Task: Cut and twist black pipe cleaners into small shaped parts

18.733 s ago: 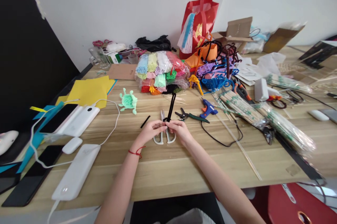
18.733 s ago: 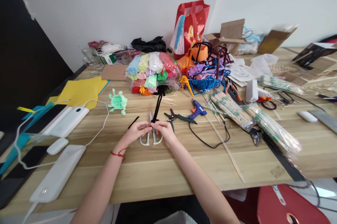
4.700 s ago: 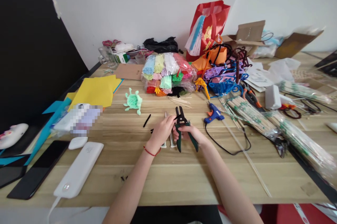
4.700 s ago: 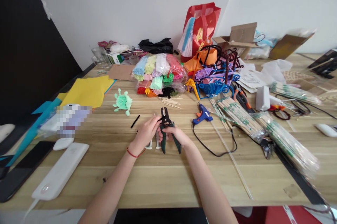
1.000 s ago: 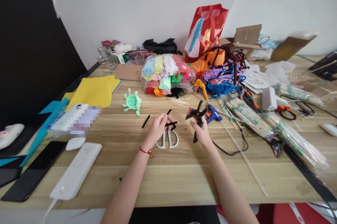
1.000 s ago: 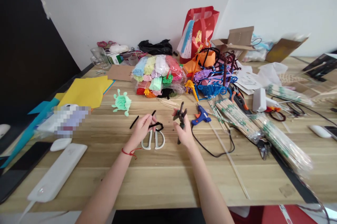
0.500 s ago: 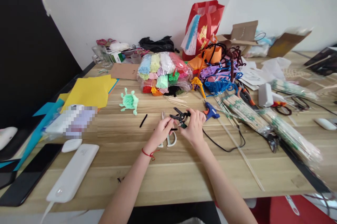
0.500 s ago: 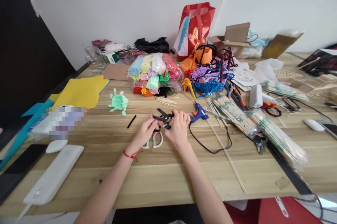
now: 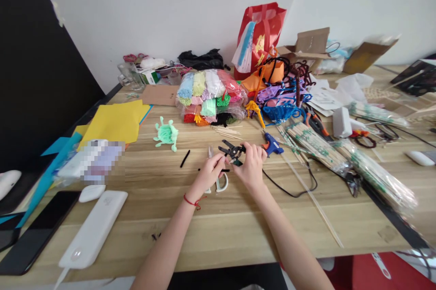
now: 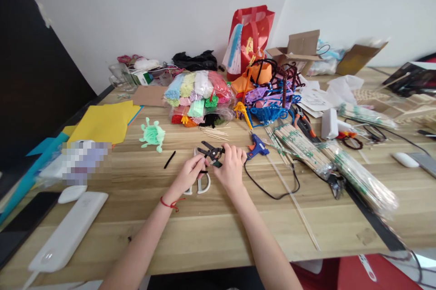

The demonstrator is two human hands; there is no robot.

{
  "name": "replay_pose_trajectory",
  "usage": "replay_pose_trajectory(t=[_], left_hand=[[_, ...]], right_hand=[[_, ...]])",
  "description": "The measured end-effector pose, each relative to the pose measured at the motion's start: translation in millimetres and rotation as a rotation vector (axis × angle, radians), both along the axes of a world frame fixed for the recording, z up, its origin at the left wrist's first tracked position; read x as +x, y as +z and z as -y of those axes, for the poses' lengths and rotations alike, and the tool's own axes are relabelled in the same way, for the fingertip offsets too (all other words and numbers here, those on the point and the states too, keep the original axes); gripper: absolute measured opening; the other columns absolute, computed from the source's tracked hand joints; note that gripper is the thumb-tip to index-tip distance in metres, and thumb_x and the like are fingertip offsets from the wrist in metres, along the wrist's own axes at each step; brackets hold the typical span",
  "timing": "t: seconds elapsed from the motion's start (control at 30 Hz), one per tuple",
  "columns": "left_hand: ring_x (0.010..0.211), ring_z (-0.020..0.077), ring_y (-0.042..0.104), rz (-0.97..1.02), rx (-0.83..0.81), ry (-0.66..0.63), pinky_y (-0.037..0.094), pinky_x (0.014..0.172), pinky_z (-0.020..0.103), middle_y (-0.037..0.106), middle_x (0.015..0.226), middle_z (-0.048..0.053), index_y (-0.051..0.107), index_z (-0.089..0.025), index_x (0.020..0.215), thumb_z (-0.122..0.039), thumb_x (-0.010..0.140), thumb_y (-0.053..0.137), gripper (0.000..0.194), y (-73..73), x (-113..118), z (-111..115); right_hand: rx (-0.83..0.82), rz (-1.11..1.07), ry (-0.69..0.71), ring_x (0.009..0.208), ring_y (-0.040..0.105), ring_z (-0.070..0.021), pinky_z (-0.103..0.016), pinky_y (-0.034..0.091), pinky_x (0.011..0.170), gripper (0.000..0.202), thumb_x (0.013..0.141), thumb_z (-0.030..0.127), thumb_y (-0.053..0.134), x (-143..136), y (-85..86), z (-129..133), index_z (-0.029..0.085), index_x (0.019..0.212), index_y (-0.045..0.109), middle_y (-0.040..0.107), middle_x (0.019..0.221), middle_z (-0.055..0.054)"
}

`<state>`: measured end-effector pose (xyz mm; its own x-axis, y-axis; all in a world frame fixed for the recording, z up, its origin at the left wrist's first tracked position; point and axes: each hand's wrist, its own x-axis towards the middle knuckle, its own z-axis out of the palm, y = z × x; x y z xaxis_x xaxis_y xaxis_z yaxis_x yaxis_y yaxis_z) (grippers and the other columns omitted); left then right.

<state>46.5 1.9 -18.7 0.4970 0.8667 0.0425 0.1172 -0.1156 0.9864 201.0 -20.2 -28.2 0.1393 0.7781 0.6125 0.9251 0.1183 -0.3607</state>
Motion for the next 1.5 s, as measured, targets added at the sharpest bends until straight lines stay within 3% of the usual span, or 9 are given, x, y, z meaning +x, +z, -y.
replay_pose_trajectory(t=[0.4, 0.57, 0.77, 0.97, 1.1, 1.27, 1.37, 1.5], left_hand=[[0.044, 0.0075, 0.040, -0.015, -0.014, 0.006, 0.031, 0.043, 0.018, 0.043, 0.056, -0.004, 0.053, -0.016, 0.081, -0.042, 0.089, 0.040, 0.031, -2.7, -3.3, -2.8], [0.043, 0.0086, 0.040, -0.071, 0.028, 0.038, 0.031, 0.044, 0.019, 0.043, 0.051, -0.004, 0.055, -0.016, 0.082, -0.042, 0.089, 0.039, 0.032, -5.3, -5.4, -4.8], [0.044, 0.0090, 0.043, -0.071, 0.060, 0.185, 0.036, 0.045, 0.020, 0.041, 0.054, -0.005, 0.054, -0.017, 0.084, -0.043, 0.091, 0.035, 0.033, -6.2, -7.4, -8.6], [0.045, 0.0087, 0.042, -0.074, 0.057, 0.169, 0.039, 0.047, 0.019, 0.041, 0.055, -0.004, 0.057, -0.017, 0.088, -0.044, 0.090, 0.035, 0.034, -3.0, -6.0, -6.9], [0.045, 0.0086, 0.042, -0.066, 0.046, 0.181, 0.040, 0.047, 0.020, 0.040, 0.055, -0.005, 0.059, -0.016, 0.095, -0.045, 0.090, 0.036, 0.037, -4.6, -5.8, -7.3], [0.041, 0.0057, 0.038, 0.051, 0.010, 0.220, 0.033, 0.041, 0.018, 0.041, 0.059, -0.006, 0.048, -0.018, 0.121, -0.044, 0.089, 0.042, 0.041, -6.0, -7.5, -11.5], [0.041, 0.0039, 0.037, 0.140, -0.021, 0.240, 0.031, 0.041, 0.016, 0.042, 0.062, -0.006, 0.048, -0.019, 0.120, -0.044, 0.088, 0.045, 0.040, -4.8, -7.6, -12.9], [0.041, 0.0032, 0.037, 0.199, -0.043, 0.252, 0.031, 0.040, 0.016, 0.043, 0.064, -0.005, 0.051, -0.017, 0.111, -0.044, 0.087, 0.047, 0.036, -2.4, -7.0, -13.0]], right_hand=[[-0.001, -0.016, 0.021, 0.084, 0.048, -0.0249, -0.038, 0.029, 0.081, 0.041, 0.070, 0.031, 0.057, 0.2, -0.7, -0.4, 0.016, 0.107, 0.048, 0.057, 0.087, -0.007], [-0.050, -0.027, 0.033, 0.085, 0.047, -0.0258, -0.040, 0.029, 0.083, 0.047, 0.067, 0.034, 0.057, -3.3, -4.5, -1.4, 0.015, 0.108, 0.046, 0.055, 0.088, -0.008], [-0.107, -0.004, -0.091, 0.092, 0.044, -0.0307, -0.044, 0.029, 0.083, 0.051, 0.070, 0.038, 0.056, -2.6, -12.4, -4.1, 0.012, 0.112, 0.044, 0.051, 0.094, -0.013], [-0.224, 0.066, -0.174, 0.095, 0.044, -0.0332, -0.047, 0.029, 0.084, 0.061, 0.067, 0.042, 0.059, 3.3, -25.8, -8.9, 0.008, 0.116, 0.045, 0.052, 0.097, -0.016], [-0.212, -0.005, -0.108, 0.092, 0.049, -0.0311, -0.044, 0.033, 0.084, 0.056, 0.066, 0.044, 0.059, 6.9, -26.2, -12.2, 0.011, 0.110, 0.050, 0.057, 0.094, -0.014], [-0.117, -0.198, 0.114, 0.077, 0.057, -0.0230, -0.033, 0.042, 0.073, 0.046, 0.069, 0.045, 0.060, 9.3, -14.7, -11.1, 0.015, 0.103, 0.053, 0.062, 0.085, -0.009], [-0.104, -0.222, 0.193, 0.069, 0.058, -0.0200, -0.030, 0.044, 0.065, 0.044, 0.069, 0.045, 0.061, 9.8, -11.2, -9.0, 0.016, 0.101, 0.055, 0.064, 0.082, -0.007], [-0.097, -0.187, 0.198, 0.067, 0.059, -0.0193, -0.028, 0.045, 0.063, 0.042, 0.069, 0.044, 0.062, 10.4, -12.4, -8.3, 0.016, 0.099, 0.057, 0.066, 0.080, -0.007]])
